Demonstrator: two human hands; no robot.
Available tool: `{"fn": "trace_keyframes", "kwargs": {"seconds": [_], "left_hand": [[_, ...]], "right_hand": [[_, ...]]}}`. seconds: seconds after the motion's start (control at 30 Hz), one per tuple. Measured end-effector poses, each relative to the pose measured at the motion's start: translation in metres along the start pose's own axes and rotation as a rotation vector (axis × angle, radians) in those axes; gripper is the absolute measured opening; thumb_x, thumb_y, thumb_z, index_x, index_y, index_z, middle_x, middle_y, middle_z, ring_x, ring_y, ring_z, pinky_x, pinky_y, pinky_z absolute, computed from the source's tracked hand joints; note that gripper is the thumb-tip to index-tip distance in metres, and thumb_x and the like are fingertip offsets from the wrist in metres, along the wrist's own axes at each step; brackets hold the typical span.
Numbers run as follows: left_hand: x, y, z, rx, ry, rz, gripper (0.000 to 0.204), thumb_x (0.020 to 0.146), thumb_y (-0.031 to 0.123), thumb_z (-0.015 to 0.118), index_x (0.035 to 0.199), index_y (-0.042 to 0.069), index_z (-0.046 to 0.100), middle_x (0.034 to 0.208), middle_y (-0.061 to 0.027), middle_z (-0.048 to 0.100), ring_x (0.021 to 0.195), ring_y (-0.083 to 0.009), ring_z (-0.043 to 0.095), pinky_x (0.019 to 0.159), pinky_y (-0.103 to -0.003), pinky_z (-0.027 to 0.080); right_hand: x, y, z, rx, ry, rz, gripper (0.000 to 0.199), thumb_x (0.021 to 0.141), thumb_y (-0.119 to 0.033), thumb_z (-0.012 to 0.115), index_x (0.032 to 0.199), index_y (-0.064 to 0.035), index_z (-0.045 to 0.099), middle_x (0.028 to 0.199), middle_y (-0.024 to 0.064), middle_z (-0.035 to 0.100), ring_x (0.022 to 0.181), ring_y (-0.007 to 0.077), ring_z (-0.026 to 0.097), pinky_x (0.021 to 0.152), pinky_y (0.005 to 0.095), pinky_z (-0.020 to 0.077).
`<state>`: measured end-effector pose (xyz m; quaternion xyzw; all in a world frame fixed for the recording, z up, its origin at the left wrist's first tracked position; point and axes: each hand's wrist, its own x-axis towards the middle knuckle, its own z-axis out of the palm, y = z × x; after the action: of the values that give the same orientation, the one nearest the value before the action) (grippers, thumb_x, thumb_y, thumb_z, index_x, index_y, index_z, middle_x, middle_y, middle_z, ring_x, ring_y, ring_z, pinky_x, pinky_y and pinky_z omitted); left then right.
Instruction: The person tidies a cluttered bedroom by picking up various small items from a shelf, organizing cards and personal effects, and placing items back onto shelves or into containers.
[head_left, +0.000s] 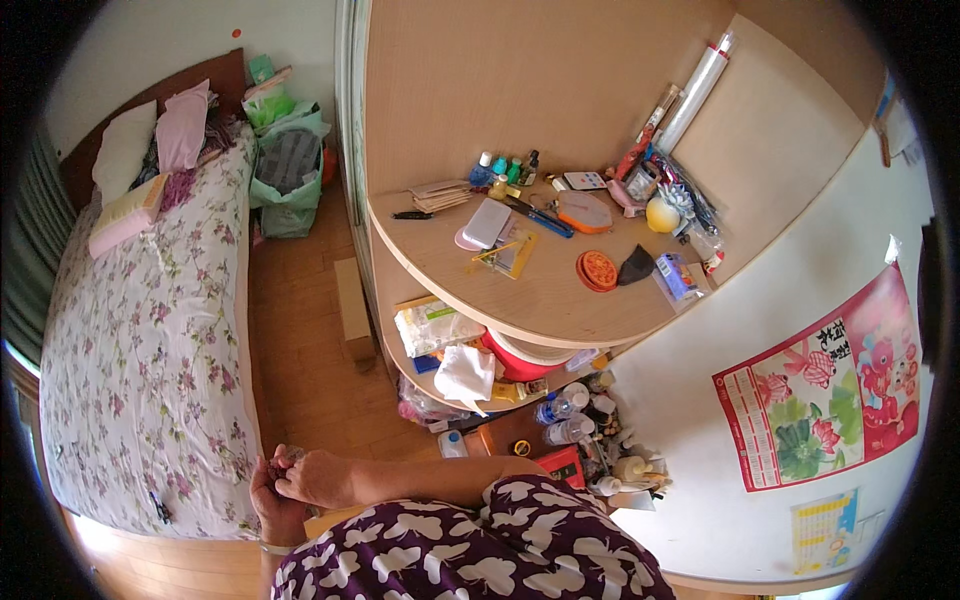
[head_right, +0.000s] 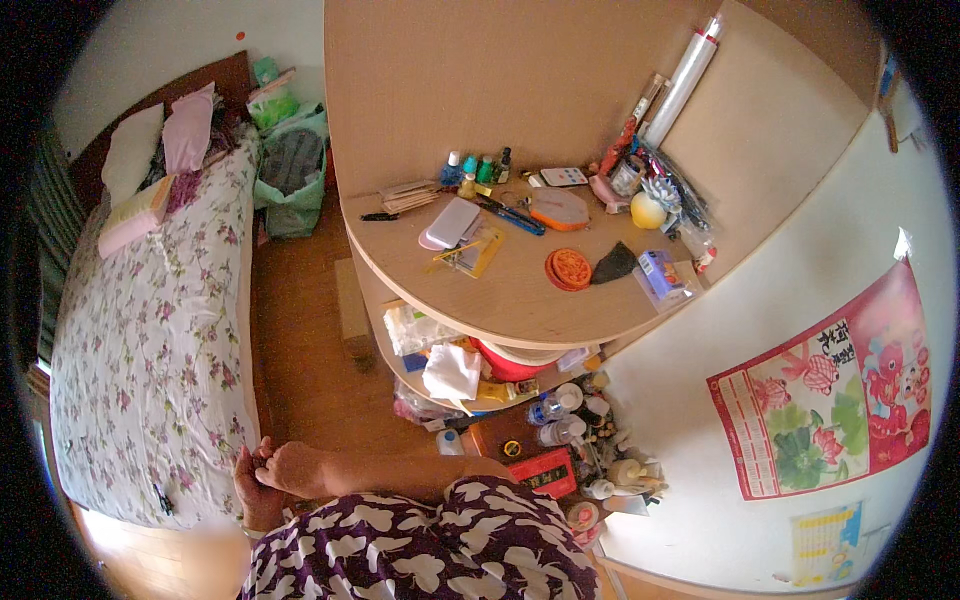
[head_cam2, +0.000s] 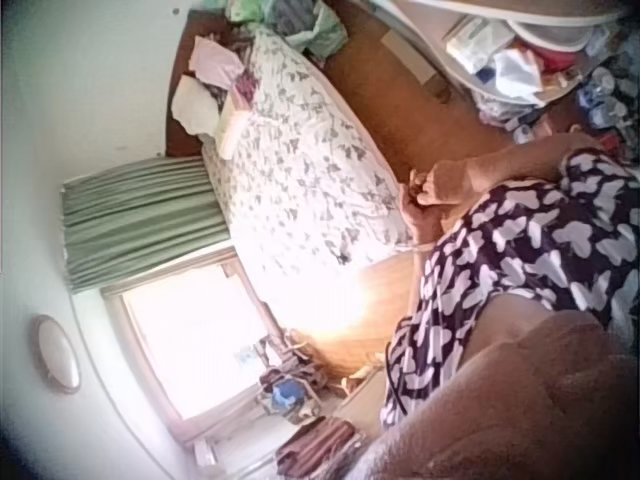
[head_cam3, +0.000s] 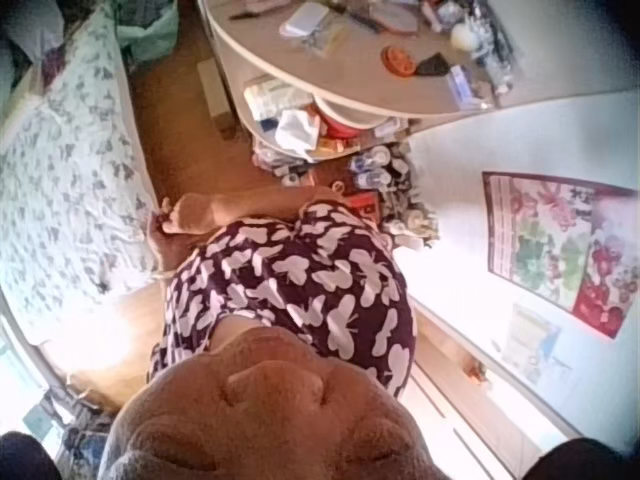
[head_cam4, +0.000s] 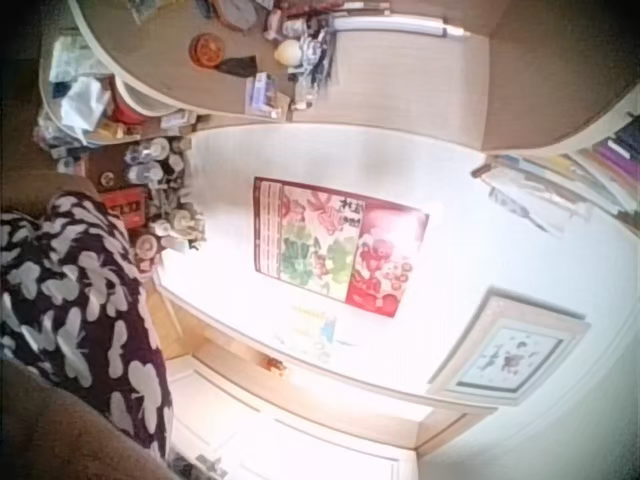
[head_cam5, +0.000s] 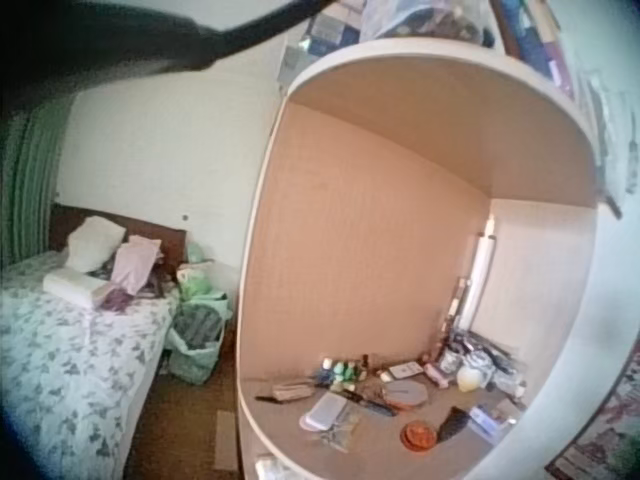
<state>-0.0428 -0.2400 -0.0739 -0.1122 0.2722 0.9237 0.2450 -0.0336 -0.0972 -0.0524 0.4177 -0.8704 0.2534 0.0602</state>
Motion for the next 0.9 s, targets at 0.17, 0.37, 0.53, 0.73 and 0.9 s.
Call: {"fn": "trace_keyframes", "kwargs": {"seconds": [0.17,0.37,0.53,0.73,0.9], "left_hand": [[0.003,0.006,-0.046,-0.195,-0.006,-0.048,0.024,0.09,0.024,0.042,0.088,0.005,0.056,0.076,-0.0062,0.056,0.075,-0.0192,0.055,0.068,-0.031,0.045],[-0.009,-0.001,-0.051,0.008,0.162,-0.134,0.018,0.088,0.016,0.046,0.099,0.007,0.056,0.093,-0.0067,0.06,0.09,-0.0212,0.058,0.078,-0.036,0.048],[-0.047,0.012,-0.071,-0.158,0.036,-0.1,0.02,0.086,0.014,0.047,0.105,0.009,0.053,0.087,-0.0007,0.057,0.074,-0.0126,0.055,0.065,-0.028,0.047],[-0.116,0.074,-0.114,-0.334,0.155,-0.029,0.011,0.091,0.016,0.043,0.094,0.01,0.052,0.07,0.0038,0.045,0.057,-0.0063,0.042,0.052,-0.021,0.043],[-0.22,0.124,-0.195,-0.438,0.388,0.317,0.013,0.092,0.017,0.041,0.087,0.01,0.051,0.064,0.0021,0.043,0.052,-0.0074,0.04,0.046,-0.02,0.04]], "right_hand": [[-0.002,-0.011,-0.018,0.251,0.053,0.045,0.018,0.074,-0.009,0.055,0.09,-0.0023,0.051,0.067,0.0142,0.057,0.062,0.0286,0.06,0.052,0.0391,0.0454],[0.021,-0.002,0.027,1.047,0.367,0.38,0.022,0.085,-0.007,0.05,0.106,-0.0022,0.048,0.069,0.0044,0.051,0.061,0.0121,0.049,0.057,0.0251,0.0418],[0.046,-0.035,0.025,1.394,0.208,0.617,0.019,0.083,0.004,0.038,0.095,-0.0003,0.051,0.064,0.0011,0.049,0.054,0.0075,0.045,0.049,0.0218,0.0385],[0.065,-0.045,0.075,1.312,0.037,0.634,0.019,0.084,-0.005,0.044,0.101,-0.0013,0.052,0.078,0.0005,0.05,0.058,0.0049,0.042,0.05,0.0195,0.0369],[0.088,-0.079,0.12,1.17,-0.144,0.611,0.02,0.087,-0.021,0.053,0.085,-0.0027,0.059,0.068,0.0002,0.056,0.058,0.0076,0.049,0.052,0.0222,0.0411]]}}
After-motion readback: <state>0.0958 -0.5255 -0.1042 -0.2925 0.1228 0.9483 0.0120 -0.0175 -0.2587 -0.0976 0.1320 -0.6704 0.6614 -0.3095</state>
